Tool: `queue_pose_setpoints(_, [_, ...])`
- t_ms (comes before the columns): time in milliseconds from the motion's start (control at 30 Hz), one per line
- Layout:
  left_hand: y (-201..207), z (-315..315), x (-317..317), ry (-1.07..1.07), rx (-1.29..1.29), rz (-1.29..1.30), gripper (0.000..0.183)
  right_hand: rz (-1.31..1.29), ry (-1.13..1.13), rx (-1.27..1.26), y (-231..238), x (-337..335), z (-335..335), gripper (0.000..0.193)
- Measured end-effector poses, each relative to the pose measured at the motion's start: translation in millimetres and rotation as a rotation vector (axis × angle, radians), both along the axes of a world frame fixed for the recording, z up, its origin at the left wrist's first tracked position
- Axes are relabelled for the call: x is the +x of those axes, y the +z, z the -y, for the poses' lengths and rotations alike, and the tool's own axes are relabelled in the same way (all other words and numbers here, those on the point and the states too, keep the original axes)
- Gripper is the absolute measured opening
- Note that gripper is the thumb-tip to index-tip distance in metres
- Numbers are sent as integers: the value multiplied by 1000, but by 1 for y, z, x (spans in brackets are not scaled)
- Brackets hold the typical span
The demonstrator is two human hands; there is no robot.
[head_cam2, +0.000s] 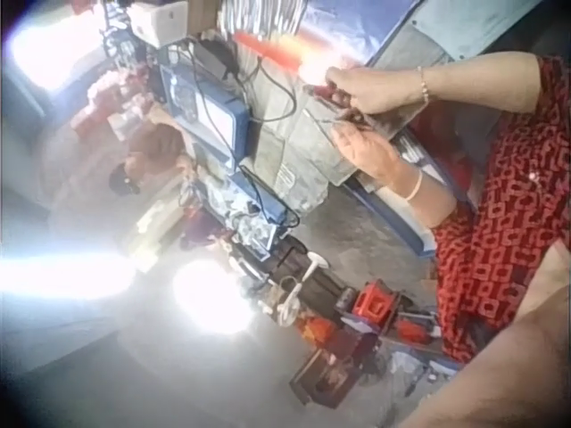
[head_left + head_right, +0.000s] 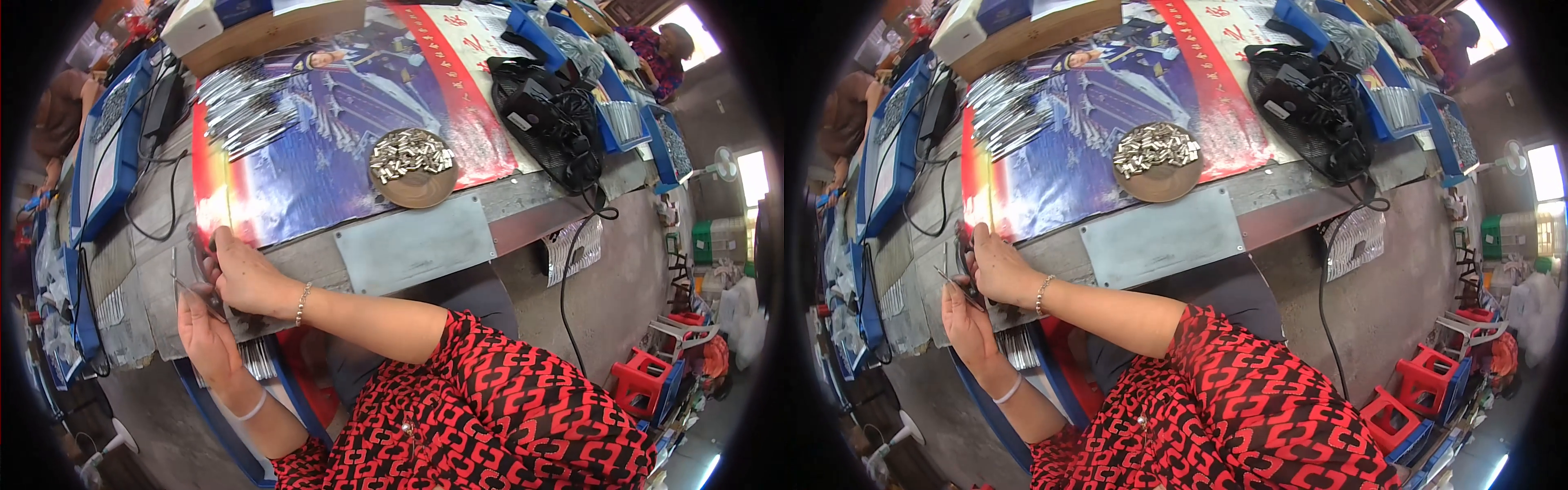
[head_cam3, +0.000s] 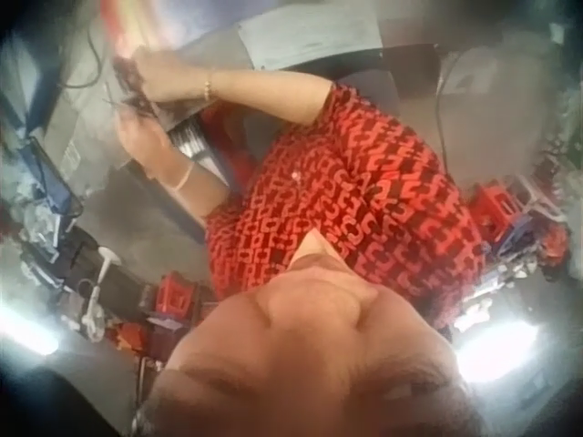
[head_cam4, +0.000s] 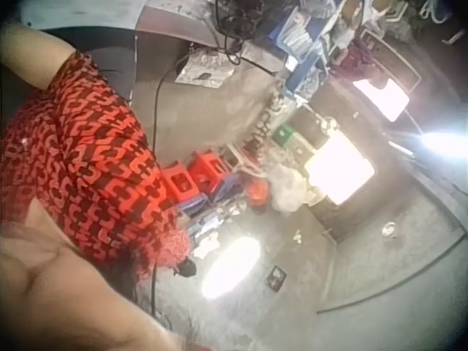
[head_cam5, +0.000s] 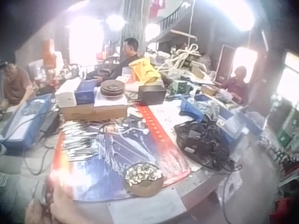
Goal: The person assembles small metal components by picking up metal pins and sleeves, sliding the sleeves onto the pins by hand, and crimping the parts together using pliers.
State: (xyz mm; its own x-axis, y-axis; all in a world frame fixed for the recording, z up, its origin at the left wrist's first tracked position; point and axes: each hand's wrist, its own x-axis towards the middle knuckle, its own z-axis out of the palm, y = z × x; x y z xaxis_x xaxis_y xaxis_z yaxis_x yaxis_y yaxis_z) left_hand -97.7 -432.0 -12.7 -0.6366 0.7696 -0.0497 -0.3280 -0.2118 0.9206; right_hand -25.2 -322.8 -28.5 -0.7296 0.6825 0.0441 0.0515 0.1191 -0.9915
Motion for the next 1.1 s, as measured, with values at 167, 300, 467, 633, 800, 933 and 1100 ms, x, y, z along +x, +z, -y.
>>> queue_pose_setpoints(167, [3,-8,40,56,23,-168,22,-206,142,-647,20,29,-7,12])
queue_pose_setpoints(300, [19,-9,85,170,7,-375,22,-650,311,-955,6,54,-11,19])
queue_pose_setpoints(467, [33,-15,125,-41,-246,-757,25,-463,456,-753,31,103,-34,18])
queue_pose_setpoints(633, [51,-20,148,-110,-179,-742,28,-412,421,-771,42,154,-48,20])
queue_pose_setpoints(800, [56,-27,148,-5,12,-420,26,-347,428,-176,35,202,-61,20])
queue_pose_setpoints(933, [53,-28,145,-186,68,-113,27,-441,663,-519,26,237,-51,20])
queue_pose_setpoints(1100, [62,-27,157,-395,-327,-28,22,-381,553,-474,17,260,-47,24])
